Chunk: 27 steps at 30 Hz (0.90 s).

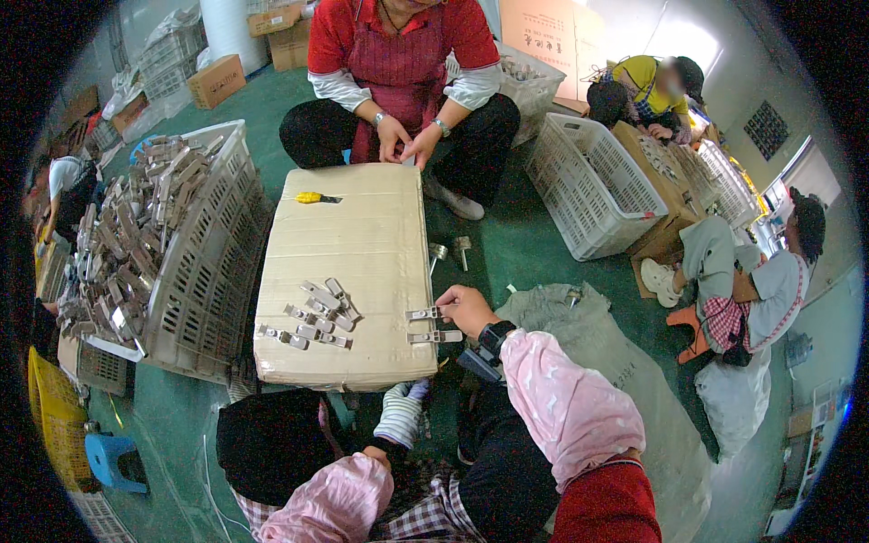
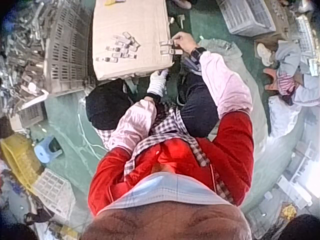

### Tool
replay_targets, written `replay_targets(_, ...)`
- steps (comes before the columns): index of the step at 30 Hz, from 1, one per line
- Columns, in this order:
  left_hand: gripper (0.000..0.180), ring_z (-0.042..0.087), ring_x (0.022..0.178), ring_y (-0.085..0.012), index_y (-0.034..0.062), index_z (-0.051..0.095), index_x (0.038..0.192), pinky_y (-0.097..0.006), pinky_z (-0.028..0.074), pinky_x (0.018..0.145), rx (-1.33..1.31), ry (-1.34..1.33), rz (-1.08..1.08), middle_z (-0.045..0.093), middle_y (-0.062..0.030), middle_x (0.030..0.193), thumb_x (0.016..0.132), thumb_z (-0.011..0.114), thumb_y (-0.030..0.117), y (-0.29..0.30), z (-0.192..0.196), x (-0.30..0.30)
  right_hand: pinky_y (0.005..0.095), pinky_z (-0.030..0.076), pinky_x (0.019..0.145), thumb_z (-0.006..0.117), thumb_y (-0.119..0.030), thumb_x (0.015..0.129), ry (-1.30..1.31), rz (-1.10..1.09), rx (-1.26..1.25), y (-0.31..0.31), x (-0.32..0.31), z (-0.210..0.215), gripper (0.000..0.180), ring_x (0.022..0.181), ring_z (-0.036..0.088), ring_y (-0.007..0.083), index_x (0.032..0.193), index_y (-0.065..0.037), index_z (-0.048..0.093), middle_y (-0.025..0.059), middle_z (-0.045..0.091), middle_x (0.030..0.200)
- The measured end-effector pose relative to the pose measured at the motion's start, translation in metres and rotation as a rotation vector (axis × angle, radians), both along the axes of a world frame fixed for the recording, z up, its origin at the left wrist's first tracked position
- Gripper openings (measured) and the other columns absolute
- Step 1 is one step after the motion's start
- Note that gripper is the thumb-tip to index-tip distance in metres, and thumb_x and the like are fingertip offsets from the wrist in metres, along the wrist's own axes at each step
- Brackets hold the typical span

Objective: Sorting and assembling metal hinges and hardware components on a cardboard box workspace.

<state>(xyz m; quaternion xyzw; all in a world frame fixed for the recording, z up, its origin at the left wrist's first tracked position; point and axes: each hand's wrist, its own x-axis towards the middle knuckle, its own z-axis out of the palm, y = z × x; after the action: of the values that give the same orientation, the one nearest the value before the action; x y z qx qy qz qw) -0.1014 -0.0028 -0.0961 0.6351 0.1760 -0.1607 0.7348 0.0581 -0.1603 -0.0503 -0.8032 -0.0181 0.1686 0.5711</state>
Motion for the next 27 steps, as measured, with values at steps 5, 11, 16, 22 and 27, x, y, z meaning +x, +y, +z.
replay_targets(5, 0.036, 0.053, 0.083, -0.0141, -0.0032, 0.059, 0.107, -0.029, 0.042, 0.08, -0.006, -0.005, 0.004, 0.064, -0.0081, 0.097, 0.087, 0.059, 0.026, 0.001, -0.002, 0.0, 0.0254, 0.048, 0.058, 0.057, 0.003, 0.079, 0.013, 0.003, 0.008, 0.002, -0.001, -0.001, 0.01, 0.064, 0.057, 0.0124, 0.089, 0.003, 0.058, 0.0079, 0.061, 0.077)
replay_targets(11, 0.035, 0.054, 0.084, -0.0146, -0.0031, 0.059, 0.107, -0.028, 0.042, 0.081, -0.012, -0.022, 0.024, 0.064, -0.0085, 0.098, 0.087, 0.059, 0.025, 0.0, -0.008, 0.0, 0.0275, 0.049, 0.058, 0.058, 0.001, 0.079, 0.019, 0.009, -0.029, 0.0, 0.003, -0.009, 0.012, 0.065, 0.059, 0.0145, 0.09, 0.003, 0.058, 0.0091, 0.062, 0.077)
replay_targets(16, 0.034, 0.055, 0.079, -0.0134, -0.0041, 0.061, 0.104, -0.027, 0.043, 0.076, -0.017, -0.047, 0.045, 0.065, -0.0087, 0.092, 0.087, 0.058, 0.026, -0.003, -0.001, 0.0, 0.0285, 0.049, 0.057, 0.059, 0.001, 0.078, -0.007, 0.023, -0.074, -0.003, 0.006, -0.016, 0.011, 0.065, 0.06, 0.0153, 0.089, 0.002, 0.059, 0.0099, 0.062, 0.076)
replay_targets(22, 0.034, 0.055, 0.081, -0.0137, -0.0039, 0.061, 0.105, -0.028, 0.044, 0.078, 0.018, -0.009, 0.024, 0.065, -0.0088, 0.093, 0.087, 0.059, 0.025, -0.001, 0.002, 0.0, 0.0297, 0.051, 0.054, 0.058, 0.001, 0.078, 0.005, 0.021, -0.126, 0.0, 0.005, -0.019, 0.01, 0.065, 0.06, 0.016, 0.087, 0.001, 0.061, 0.0097, 0.061, 0.075)
replay_targets(27, 0.031, 0.055, 0.081, -0.0135, -0.0031, 0.061, 0.104, -0.028, 0.044, 0.078, -0.043, 0.048, 0.042, 0.065, -0.0077, 0.093, 0.087, 0.059, 0.023, -0.001, 0.002, 0.0, 0.0291, 0.051, 0.061, 0.057, 0.003, 0.078, 0.041, 0.032, -0.068, -0.001, 0.006, -0.021, 0.01, 0.071, 0.06, 0.0156, 0.088, 0.002, 0.06, 0.0091, 0.061, 0.079)
